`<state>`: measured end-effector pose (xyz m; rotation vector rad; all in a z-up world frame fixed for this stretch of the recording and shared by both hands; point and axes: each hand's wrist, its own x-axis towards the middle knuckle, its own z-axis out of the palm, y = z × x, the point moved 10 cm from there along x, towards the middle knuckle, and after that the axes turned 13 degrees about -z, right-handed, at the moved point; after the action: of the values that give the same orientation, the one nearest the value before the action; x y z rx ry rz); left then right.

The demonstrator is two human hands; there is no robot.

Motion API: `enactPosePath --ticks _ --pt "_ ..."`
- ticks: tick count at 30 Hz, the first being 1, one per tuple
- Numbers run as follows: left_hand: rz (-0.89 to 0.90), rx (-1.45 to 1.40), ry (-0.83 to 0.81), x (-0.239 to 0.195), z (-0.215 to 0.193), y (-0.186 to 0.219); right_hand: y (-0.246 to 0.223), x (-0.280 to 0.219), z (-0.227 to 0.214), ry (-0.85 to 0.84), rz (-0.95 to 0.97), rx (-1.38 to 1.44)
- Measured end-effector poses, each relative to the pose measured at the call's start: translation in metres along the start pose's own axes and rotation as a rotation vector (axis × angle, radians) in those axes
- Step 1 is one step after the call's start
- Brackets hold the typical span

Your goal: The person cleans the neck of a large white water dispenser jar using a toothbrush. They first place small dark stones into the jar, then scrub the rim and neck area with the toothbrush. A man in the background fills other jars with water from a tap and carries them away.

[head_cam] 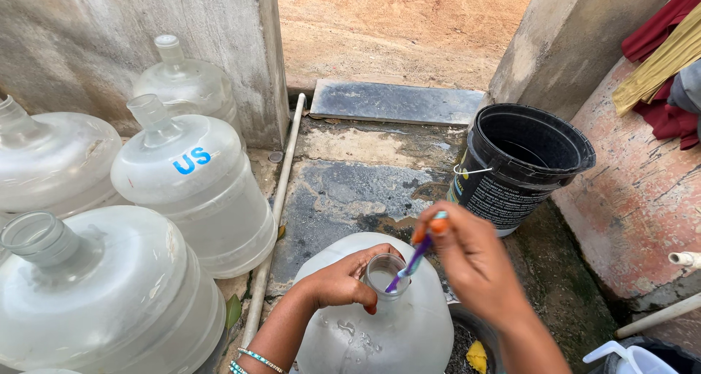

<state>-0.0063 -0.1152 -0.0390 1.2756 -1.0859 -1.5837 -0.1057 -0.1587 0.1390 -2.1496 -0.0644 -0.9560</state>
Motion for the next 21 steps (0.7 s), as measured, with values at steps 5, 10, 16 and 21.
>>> enactPosePath --ticks 5,10,16,21 --pt "0.07 0.126 0.04 0.005 -0.003 0.005 -0.024 -0.004 -0.023 0.07 -0.005 -0.082" --pt "-0.062 -0.063 0.046 0.006 -0.006 -0.011 0.042 -0.002 0.037 -0.171 0.125 -0.069" --pt "-0.021 -0.041 0.031 0.001 -0.003 -0.004 0.015 0.0 0.016 -0.075 0.064 0.016" --pt "-0.021 0.023 0.032 0.005 -0.005 0.0 -0.031 -0.003 -0.027 0.071 -0.042 -0.079"
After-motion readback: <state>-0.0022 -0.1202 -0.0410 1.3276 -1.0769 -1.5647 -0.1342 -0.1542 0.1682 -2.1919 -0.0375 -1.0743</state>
